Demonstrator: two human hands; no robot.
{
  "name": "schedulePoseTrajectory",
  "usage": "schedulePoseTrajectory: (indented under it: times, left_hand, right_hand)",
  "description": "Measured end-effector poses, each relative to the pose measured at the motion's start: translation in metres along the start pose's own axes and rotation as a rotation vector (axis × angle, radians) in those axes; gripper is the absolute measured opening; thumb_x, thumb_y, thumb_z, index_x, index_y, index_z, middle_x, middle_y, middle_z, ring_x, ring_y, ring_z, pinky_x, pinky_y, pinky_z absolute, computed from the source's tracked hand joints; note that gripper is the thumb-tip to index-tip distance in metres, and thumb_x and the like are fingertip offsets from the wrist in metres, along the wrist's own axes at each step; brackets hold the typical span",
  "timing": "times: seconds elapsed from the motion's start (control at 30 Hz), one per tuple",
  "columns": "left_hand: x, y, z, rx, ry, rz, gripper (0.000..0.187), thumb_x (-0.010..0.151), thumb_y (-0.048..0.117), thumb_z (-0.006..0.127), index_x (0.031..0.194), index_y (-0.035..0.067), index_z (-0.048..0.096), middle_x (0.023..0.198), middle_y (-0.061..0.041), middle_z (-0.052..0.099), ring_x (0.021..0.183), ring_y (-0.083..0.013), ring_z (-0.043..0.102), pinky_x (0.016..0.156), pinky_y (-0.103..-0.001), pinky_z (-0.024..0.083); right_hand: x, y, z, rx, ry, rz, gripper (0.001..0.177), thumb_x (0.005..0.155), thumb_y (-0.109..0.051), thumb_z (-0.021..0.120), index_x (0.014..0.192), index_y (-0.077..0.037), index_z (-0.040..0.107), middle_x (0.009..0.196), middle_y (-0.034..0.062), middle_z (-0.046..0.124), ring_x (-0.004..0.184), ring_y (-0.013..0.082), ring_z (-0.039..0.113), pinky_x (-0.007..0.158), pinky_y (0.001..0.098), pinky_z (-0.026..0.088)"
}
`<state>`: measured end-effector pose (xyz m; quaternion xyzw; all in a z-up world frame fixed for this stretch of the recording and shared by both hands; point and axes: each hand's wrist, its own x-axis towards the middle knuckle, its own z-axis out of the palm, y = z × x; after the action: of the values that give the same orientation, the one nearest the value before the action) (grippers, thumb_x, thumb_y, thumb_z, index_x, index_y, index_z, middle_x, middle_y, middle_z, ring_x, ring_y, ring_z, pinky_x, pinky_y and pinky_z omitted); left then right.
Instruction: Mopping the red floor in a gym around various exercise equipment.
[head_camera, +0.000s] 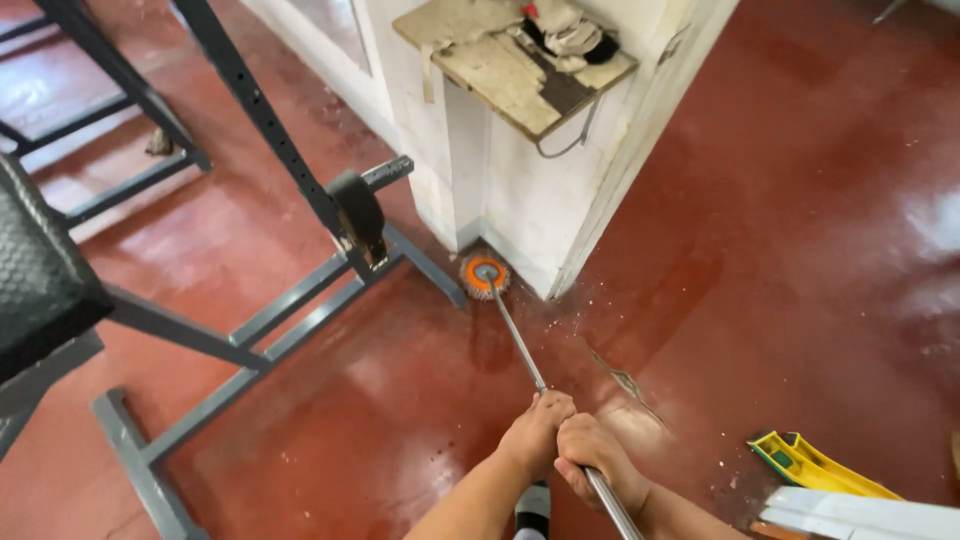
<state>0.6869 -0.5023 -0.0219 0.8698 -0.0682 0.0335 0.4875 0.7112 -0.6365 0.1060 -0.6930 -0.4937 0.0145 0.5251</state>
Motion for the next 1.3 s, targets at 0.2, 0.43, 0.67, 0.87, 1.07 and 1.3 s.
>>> schedulePoseTrajectory:
  times: [0.2,0.43,0.67,0.87,1.07,1.3]
  left_hand:
    - [0.001,0.005,0.028,0.087,-0.023,-0.080,0.006,0.092,0.014,0.060,0.093,0.018,0.056,0.123,0.003,0.060,0.116,-0.0235,0.058,0.111,-0.038,0.040]
    - [-0.081,0.047,0.033,-0.026,-0.203,-0.215,0.017,0.090,0.018,0.060,0.105,0.025,0.057,0.132,0.007,0.056,0.104,-0.0265,0.062,0.088,-0.040,0.053]
    - [-0.229,0.074,0.057,0.209,-0.043,-0.139,0.017,0.095,0.023,0.052,0.106,0.020,0.064,0.116,0.002,0.065,0.097,-0.0240,0.064,0.087,-0.039,0.048]
    - [-0.319,0.121,0.015,0.259,-0.055,-0.332,0.017,0.090,0.026,0.061,0.107,0.022,0.062,0.121,0.006,0.062,0.110,-0.0237,0.062,0.107,-0.076,0.024]
    - [-0.328,0.099,0.008,0.131,-0.049,-0.431,0.025,0.089,0.021,0.067,0.112,0.017,0.058,0.150,-0.001,0.042,0.143,-0.0332,0.034,0.113,-0.073,0.025]
    - [-0.262,0.024,-0.016,-0.021,0.203,-0.126,0.007,0.088,0.011,0.063,0.091,0.011,0.056,0.122,-0.007,0.059,0.118,-0.0321,0.056,0.121,-0.043,0.026]
  right_hand:
    - [-0.027,0.004,-0.009,0.025,0.041,0.057,0.014,0.074,-0.002,0.063,0.065,-0.009,0.055,0.066,0.0014,0.060,0.066,0.0198,0.051,0.067,0.0297,0.047]
    - [-0.096,-0.052,0.022,0.060,0.107,-0.014,0.010,0.078,-0.001,0.064,0.074,-0.009,0.059,0.076,0.0026,0.066,0.077,0.0212,0.057,0.079,0.0316,0.051]
    - [-0.174,-0.156,0.082,0.067,-0.040,0.022,0.010,0.076,-0.006,0.065,0.068,-0.009,0.060,0.070,0.0006,0.063,0.071,0.0198,0.054,0.074,0.0299,0.049]
    - [-0.191,-0.212,0.128,0.170,-0.185,-0.022,0.013,0.082,-0.007,0.065,0.071,-0.009,0.059,0.073,0.0007,0.061,0.077,0.0194,0.053,0.077,0.0305,0.048]
    - [-0.173,-0.215,0.142,0.195,-0.256,-0.076,0.014,0.080,-0.004,0.064,0.070,-0.010,0.056,0.074,0.0019,0.061,0.078,0.0206,0.052,0.079,0.0311,0.047]
    - [-0.106,-0.142,0.149,0.196,-0.217,-0.074,0.011,0.077,-0.002,0.063,0.069,-0.009,0.060,0.073,0.0005,0.064,0.077,0.0182,0.053,0.076,0.0282,0.047]
